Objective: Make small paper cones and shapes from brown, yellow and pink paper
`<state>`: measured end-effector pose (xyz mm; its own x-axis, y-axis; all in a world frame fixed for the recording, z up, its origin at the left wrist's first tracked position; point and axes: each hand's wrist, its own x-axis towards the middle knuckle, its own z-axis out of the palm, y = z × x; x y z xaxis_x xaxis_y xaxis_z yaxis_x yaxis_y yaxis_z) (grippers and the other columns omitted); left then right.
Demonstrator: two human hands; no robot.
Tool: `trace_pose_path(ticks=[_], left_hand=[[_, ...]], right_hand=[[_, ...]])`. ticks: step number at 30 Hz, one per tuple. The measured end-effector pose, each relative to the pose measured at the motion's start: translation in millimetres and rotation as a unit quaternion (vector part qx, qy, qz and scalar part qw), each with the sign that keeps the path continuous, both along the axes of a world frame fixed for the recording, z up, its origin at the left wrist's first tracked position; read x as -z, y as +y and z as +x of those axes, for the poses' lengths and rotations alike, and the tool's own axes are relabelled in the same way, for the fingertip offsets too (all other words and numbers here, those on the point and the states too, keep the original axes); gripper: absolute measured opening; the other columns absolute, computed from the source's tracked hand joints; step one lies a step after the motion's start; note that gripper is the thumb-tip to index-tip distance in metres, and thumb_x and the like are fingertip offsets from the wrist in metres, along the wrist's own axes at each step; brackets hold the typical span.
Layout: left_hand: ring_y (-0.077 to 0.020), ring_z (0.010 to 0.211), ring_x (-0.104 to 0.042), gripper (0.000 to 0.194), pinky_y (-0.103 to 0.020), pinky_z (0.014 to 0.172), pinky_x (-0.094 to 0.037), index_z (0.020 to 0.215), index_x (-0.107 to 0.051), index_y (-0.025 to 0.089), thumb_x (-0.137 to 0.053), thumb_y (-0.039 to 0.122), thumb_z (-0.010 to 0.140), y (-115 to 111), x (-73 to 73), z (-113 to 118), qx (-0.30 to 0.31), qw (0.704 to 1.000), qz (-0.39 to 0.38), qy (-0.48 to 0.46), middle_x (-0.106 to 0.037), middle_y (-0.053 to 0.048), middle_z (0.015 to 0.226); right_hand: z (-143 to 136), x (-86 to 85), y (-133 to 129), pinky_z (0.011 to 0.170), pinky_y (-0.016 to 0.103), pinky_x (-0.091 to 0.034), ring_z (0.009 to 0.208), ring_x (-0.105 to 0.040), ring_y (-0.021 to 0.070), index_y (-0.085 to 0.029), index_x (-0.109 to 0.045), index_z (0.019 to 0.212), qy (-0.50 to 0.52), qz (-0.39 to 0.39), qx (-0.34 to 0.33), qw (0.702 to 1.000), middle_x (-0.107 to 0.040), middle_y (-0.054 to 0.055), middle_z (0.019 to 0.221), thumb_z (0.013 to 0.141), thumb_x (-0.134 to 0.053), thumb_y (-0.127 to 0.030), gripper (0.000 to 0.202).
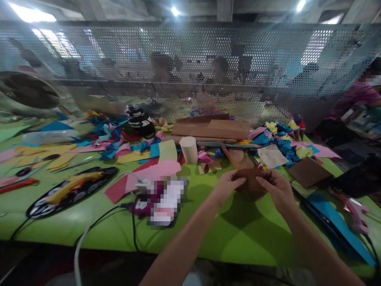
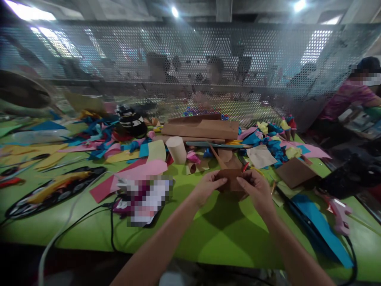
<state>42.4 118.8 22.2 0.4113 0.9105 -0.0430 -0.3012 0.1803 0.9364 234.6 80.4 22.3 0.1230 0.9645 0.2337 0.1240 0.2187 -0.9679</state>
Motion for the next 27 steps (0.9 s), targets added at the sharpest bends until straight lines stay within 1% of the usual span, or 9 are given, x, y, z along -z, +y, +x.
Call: trace_pose_path(ticks=[3, 8, 12, 14, 17, 19, 20, 24, 27], left_hand=[[-0.0184, 0.076, -0.067, 0.043, -0.030, 0.073, -0.052, 0.096, -0.075, 0.012, -0.089, 0.041, 0.066, 3.0, 3.2, 0.2, -0.005, 1.000, 0.012, 0.003, -0.076, -0.009, 0.088], [-0.0185, 0.081, -0.067, 0.039, -0.032, 0.079, -0.053, 0.095, -0.073, 0.013, -0.088, 0.035, 0.066, 5.7, 2.5, -1.0, -0.004, 0.999, 0.049, 0.001, -0.076, -0.009, 0.092], [-0.0153, 0.076, -0.065, 0.044, -0.027, 0.071, -0.051, 0.101, -0.070, 0.014, -0.089, 0.033, 0.066, 4.9, -2.7, -3.4, -0.071, 0.997, 0.026, -0.005, -0.074, -0.007, 0.089], [-0.0141, 0.072, -0.063, 0.045, -0.025, 0.067, -0.049, 0.100, -0.070, 0.015, -0.089, 0.034, 0.065, 5.4, -4.1, -4.4, -0.091, 0.996, 0.018, 0.000, -0.073, -0.006, 0.086], [-0.0136, 0.070, -0.062, 0.039, -0.025, 0.066, -0.047, 0.093, -0.071, 0.014, -0.088, 0.036, 0.066, 7.1, -3.2, -5.3, -0.089, 0.996, 0.025, 0.012, -0.072, -0.005, 0.082], [-0.0140, 0.073, -0.062, 0.036, -0.025, 0.068, -0.047, 0.091, -0.072, 0.013, -0.088, 0.034, 0.067, 8.1, -1.8, -5.8, -0.093, 0.995, 0.038, 0.019, -0.072, -0.006, 0.084], [-0.0138, 0.073, -0.062, 0.037, -0.025, 0.068, -0.047, 0.093, -0.072, 0.013, -0.088, 0.033, 0.066, 8.3, -1.3, -6.2, -0.099, 0.994, 0.040, 0.019, -0.072, -0.005, 0.084], [-0.0124, 0.068, -0.061, 0.049, -0.022, 0.059, -0.044, 0.108, -0.070, 0.015, -0.088, 0.036, 0.067, 6.8, -3.1, -8.4, -0.120, 0.993, 0.004, -0.014, -0.072, -0.005, 0.085], [-0.0146, 0.077, -0.065, 0.054, -0.024, 0.064, -0.048, 0.112, -0.068, 0.016, -0.089, 0.036, 0.066, 3.8, -6.0, -7.6, -0.100, 0.992, -0.028, -0.065, -0.073, -0.006, 0.095]], right_hand=[[0.3, -2.7, -2.4, 0.047, 0.025, -0.050, 0.055, -0.059, 0.0148, -0.022, -0.062, 0.082, 0.025, -0.021, -0.028, 0.999, -0.063, -0.002, 0.065, 0.084, -0.076, -0.047, 0.029], [0.4, -3.6, -2.4, 0.054, 0.025, -0.054, 0.066, -0.066, 0.0167, -0.023, -0.067, 0.104, 0.041, -0.030, -0.038, 0.998, -0.071, 0.001, 0.080, 0.083, -0.077, -0.042, 0.031], [0.5, -2.4, -3.1, 0.049, 0.026, -0.053, 0.059, -0.065, 0.0164, -0.022, -0.065, 0.111, 0.028, -0.055, -0.061, 0.996, -0.071, 0.001, 0.080, 0.082, -0.078, -0.041, 0.037], [0.6, -6.0, -5.9, 0.053, 0.027, -0.055, 0.063, -0.067, 0.0172, -0.023, -0.064, 0.122, 0.011, -0.048, -0.080, 0.996, -0.073, 0.003, 0.088, 0.083, -0.077, -0.040, 0.045], [0.6, -14.1, -10.9, 0.065, 0.028, -0.058, 0.085, -0.071, 0.0205, -0.027, -0.062, 0.133, -0.036, -0.019, -0.129, 0.991, -0.073, 0.006, 0.111, 0.086, -0.073, -0.035, 0.049], [0.1, -16.4, -12.6, 0.073, 0.028, -0.059, 0.098, -0.071, 0.0227, -0.027, -0.066, 0.129, -0.069, 0.002, -0.152, 0.986, -0.072, 0.007, 0.120, 0.087, -0.070, -0.029, 0.042], [-0.4, -15.9, -12.5, 0.077, 0.028, -0.059, 0.101, -0.071, 0.0230, -0.026, -0.069, 0.123, -0.088, 0.016, -0.154, 0.984, -0.073, 0.007, 0.119, 0.087, -0.068, -0.025, 0.037], [-2.3, -6.0, -8.5, 0.081, 0.030, -0.058, 0.096, -0.073, 0.0218, -0.025, -0.075, 0.108, -0.180, 0.090, -0.114, 0.973, -0.077, 0.005, 0.104, 0.086, -0.064, -0.016, 0.026], [-2.2, -0.4, -6.6, 0.082, 0.031, -0.057, 0.094, -0.073, 0.0217, -0.027, -0.075, 0.109, -0.242, 0.144, -0.071, 0.957, -0.078, 0.004, 0.104, 0.089, -0.064, -0.016, 0.025]])
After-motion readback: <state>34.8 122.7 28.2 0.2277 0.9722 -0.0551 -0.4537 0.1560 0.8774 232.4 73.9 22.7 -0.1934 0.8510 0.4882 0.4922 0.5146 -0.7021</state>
